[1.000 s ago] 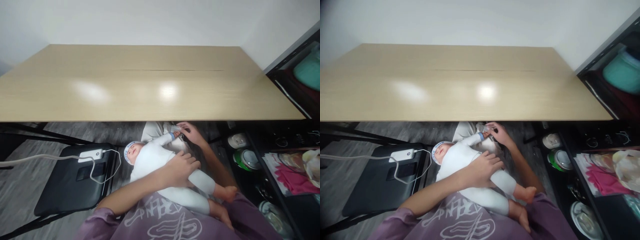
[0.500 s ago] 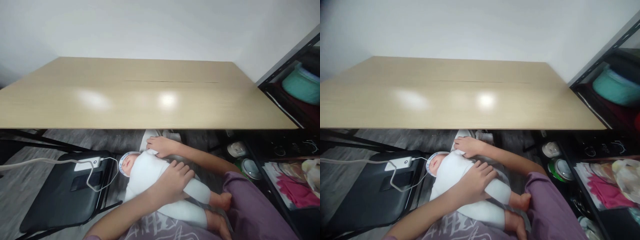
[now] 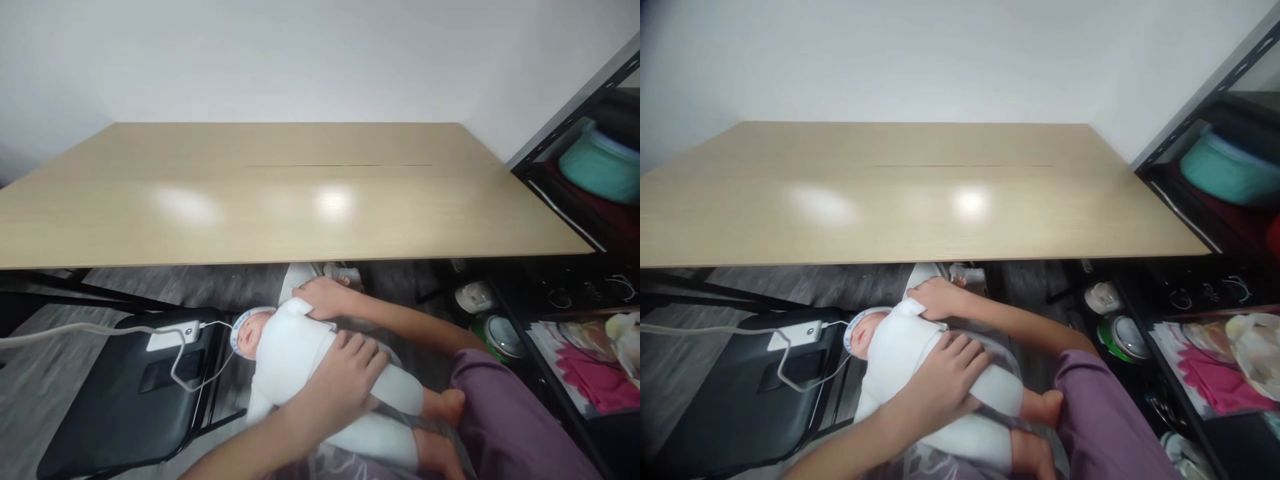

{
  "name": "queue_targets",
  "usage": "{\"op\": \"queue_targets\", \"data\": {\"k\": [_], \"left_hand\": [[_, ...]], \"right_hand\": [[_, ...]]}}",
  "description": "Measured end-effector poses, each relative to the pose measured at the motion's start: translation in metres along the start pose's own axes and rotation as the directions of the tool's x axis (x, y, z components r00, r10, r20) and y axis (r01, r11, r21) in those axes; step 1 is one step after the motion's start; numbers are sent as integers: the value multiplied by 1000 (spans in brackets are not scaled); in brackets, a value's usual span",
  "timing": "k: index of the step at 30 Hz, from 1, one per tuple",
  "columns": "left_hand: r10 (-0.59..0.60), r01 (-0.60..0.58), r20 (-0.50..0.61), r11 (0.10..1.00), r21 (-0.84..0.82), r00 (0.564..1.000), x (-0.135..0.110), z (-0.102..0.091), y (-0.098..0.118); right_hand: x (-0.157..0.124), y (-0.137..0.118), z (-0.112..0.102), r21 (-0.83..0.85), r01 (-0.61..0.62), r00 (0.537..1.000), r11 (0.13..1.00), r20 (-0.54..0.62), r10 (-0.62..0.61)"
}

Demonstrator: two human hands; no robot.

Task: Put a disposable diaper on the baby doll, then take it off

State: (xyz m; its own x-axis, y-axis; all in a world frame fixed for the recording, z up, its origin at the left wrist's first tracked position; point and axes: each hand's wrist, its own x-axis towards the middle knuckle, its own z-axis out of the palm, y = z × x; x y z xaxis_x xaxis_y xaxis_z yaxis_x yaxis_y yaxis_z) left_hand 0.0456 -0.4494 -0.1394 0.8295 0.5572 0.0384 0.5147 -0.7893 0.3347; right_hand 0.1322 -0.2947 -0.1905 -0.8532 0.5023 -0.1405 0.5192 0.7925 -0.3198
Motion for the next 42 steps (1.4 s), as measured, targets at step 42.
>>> {"op": "queue_targets", "data": {"k": [42], "left_hand": [[-499, 497, 20, 856, -145, 866, 62, -150, -290]], "right_hand": [[-174, 164, -76, 179, -681, 535, 710, -541, 649]]}}
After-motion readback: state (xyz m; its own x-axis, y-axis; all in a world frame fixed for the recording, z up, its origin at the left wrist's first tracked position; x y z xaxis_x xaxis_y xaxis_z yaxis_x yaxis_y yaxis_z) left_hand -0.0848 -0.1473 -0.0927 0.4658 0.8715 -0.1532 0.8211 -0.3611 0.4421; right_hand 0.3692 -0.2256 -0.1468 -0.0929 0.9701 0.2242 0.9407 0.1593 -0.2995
